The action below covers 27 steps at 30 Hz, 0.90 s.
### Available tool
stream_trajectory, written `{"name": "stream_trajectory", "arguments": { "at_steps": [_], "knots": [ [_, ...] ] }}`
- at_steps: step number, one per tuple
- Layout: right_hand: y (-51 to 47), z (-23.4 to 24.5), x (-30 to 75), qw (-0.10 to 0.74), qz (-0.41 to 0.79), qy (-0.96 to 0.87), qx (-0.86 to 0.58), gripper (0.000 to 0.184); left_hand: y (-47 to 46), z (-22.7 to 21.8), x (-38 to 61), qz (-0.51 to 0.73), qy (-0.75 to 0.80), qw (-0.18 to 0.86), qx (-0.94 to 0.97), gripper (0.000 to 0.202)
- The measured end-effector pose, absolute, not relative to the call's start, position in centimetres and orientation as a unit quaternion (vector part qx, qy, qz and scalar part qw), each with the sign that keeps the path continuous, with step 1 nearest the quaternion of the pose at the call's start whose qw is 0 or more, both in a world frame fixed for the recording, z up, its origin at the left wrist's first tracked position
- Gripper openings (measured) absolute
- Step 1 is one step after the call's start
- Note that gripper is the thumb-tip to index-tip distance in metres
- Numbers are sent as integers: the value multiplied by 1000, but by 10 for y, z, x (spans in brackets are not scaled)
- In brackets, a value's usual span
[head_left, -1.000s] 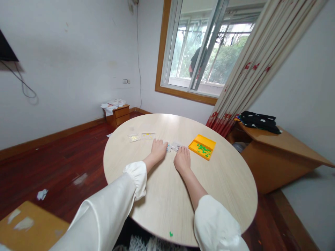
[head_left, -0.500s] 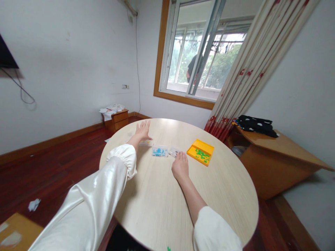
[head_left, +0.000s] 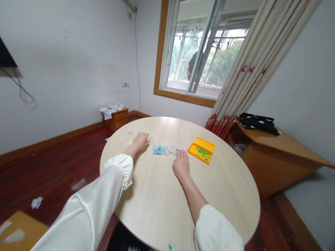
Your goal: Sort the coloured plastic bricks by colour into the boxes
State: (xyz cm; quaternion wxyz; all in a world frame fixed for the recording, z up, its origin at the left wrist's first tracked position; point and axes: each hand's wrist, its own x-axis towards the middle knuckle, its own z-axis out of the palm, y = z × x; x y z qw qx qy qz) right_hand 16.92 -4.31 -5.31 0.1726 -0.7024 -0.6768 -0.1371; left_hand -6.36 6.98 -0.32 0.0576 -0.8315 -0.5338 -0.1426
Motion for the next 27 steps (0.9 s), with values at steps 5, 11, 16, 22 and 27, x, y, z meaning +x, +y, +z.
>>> {"name": "stream_trajectory", "arguments": {
  "at_steps": [5, 11, 16, 22, 27],
  "knots": [
    [-43, -53, 170, 174, -138, -674, -705, 50, 63, -15, -58, -139, -527, 58, -837, 42],
    [-44, -52, 169, 167, -149, -673, -705, 49, 66, -22, -55, -109, -527, 58, -841, 46],
    [-43, -54, 171, 164, -147, -677, -703, 51, 63, -22, -56, -87, -522, 67, -846, 47],
    [-41, -58, 172, 171, -146, -679, -699, 52, 62, -13, -54, -60, -514, 77, -852, 47],
    [-40, -59, 173, 177, -152, -679, -696, 50, 68, 15, -55, -64, -522, 87, -846, 42]
  ]
}}
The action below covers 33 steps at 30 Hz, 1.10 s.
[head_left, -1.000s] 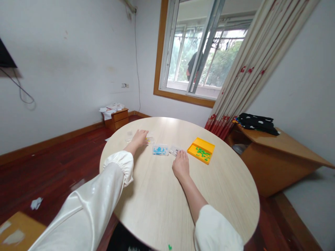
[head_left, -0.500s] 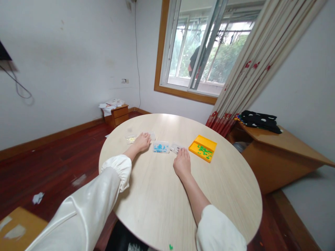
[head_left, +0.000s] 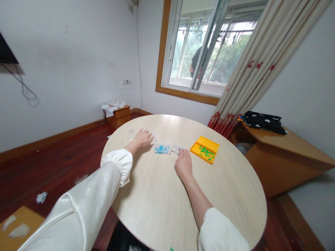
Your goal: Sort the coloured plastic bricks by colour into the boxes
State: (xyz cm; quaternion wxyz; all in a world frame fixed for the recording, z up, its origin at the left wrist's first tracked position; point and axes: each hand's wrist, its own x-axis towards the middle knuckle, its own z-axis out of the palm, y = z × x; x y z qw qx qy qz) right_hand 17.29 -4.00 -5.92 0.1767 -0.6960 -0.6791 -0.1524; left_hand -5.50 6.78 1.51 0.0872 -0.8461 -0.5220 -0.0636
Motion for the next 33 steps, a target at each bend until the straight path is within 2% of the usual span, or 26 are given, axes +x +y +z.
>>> {"name": "stream_trajectory", "arguments": {
  "at_steps": [2, 4, 7, 9, 11, 15, 21, 24, 28, 33],
  "knots": [
    [-40, -59, 173, 177, -150, -678, -698, 51, 71, 29, -61, -131, -577, 135, -795, 46],
    [-40, -59, 173, 176, -146, -678, -698, 51, 75, 39, -73, -148, -623, 150, -753, 63],
    [-39, -60, 173, 180, -140, -681, -696, 51, 81, 46, -97, -84, -674, 91, -729, 96],
    [-38, -61, 173, 184, -141, -682, -694, 51, 85, 43, -113, -38, -682, 37, -730, 109],
    [-38, -61, 172, 183, -145, -681, -694, 51, 86, 36, -125, -19, -668, 24, -744, 113],
    [-40, -58, 170, 176, -152, -674, -701, 50, 80, 18, -135, -52, -618, 66, -782, 101],
    [-40, -56, 171, 163, -150, -680, -698, 51, 58, -3, -135, -134, -570, 80, -807, 45],
    [-40, -56, 170, 159, -154, -681, -698, 51, 49, -12, -134, -142, -569, 68, -807, 31],
    [-41, -56, 170, 160, -152, -675, -704, 50, 42, -22, -131, -144, -567, 69, -808, 31],
    [-42, -54, 172, 164, -139, -678, -703, 51, 35, -28, -125, -133, -586, 70, -797, 44]
  ]
}}
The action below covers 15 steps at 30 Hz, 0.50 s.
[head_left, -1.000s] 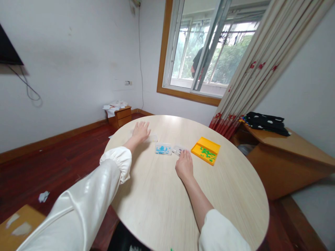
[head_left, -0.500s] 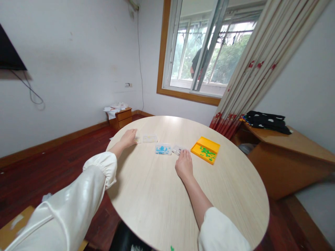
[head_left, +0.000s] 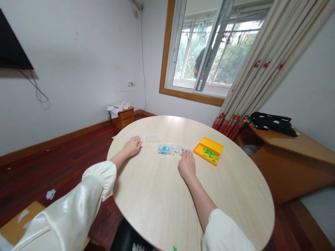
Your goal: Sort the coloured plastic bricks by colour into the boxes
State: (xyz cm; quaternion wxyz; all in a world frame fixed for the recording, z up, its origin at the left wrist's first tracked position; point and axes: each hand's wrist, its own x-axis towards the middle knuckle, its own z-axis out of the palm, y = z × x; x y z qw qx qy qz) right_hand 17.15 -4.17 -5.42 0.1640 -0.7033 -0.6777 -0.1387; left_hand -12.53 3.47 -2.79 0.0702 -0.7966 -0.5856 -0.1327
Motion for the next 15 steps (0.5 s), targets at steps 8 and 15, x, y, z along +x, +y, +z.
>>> {"name": "stream_trajectory", "arguments": {
  "at_steps": [8, 15],
  "knots": [
    [-47, -43, 178, 282, -106, -646, -702, 50, 24, -33, -119, -161, -608, 81, -773, 54],
    [-16, -8, 294, 421, 0, -459, -782, 52, 25, -35, -120, -146, -639, 107, -748, 59]
  ]
}}
